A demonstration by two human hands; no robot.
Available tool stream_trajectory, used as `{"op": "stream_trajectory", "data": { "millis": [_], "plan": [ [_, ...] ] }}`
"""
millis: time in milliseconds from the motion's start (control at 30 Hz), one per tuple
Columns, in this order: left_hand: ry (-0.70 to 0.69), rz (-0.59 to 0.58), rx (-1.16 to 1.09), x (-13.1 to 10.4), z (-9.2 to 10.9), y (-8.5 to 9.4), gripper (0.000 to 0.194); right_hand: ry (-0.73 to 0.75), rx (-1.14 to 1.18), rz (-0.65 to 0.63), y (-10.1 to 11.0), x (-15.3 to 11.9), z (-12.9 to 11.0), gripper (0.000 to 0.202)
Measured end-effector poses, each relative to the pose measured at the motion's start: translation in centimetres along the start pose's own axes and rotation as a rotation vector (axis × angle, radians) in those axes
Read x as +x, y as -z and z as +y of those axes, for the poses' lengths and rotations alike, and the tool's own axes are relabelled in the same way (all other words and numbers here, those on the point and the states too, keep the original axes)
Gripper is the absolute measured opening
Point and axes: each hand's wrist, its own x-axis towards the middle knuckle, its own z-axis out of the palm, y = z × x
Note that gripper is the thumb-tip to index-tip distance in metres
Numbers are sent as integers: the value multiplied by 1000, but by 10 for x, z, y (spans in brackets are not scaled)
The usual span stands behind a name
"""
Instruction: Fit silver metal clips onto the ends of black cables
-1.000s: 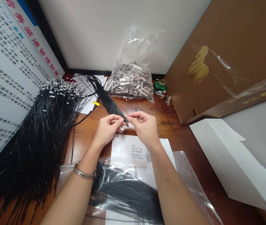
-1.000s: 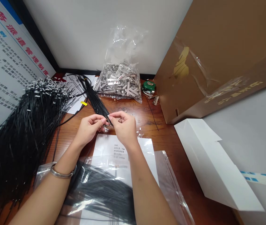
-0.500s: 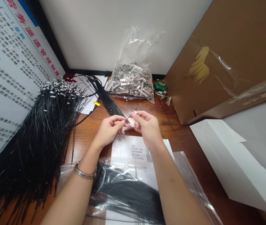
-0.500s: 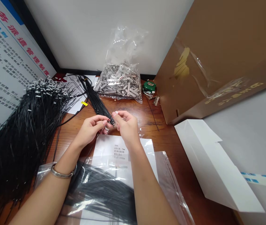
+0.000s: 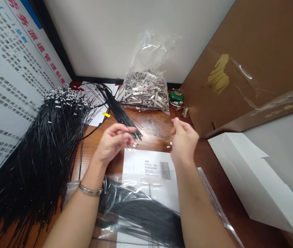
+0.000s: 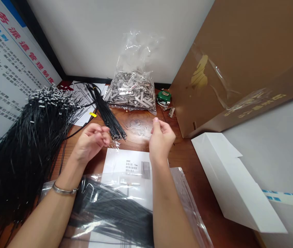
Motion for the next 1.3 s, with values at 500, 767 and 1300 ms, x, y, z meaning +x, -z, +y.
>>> {"op": "stream_trajectory", "data": {
  "millis": [500,767,1300],
  "plan": [
    [-324,612,-482,8,32,28,25,-229,-1006,-306,44,22,-1,11],
    [-218,648,-323,10,24,24,44,78,-635,-252,24,13,1,22],
    [-15,694,-287,13,18,26,41,400,-777,-393,-27,-10,21,26]
  ]
}}
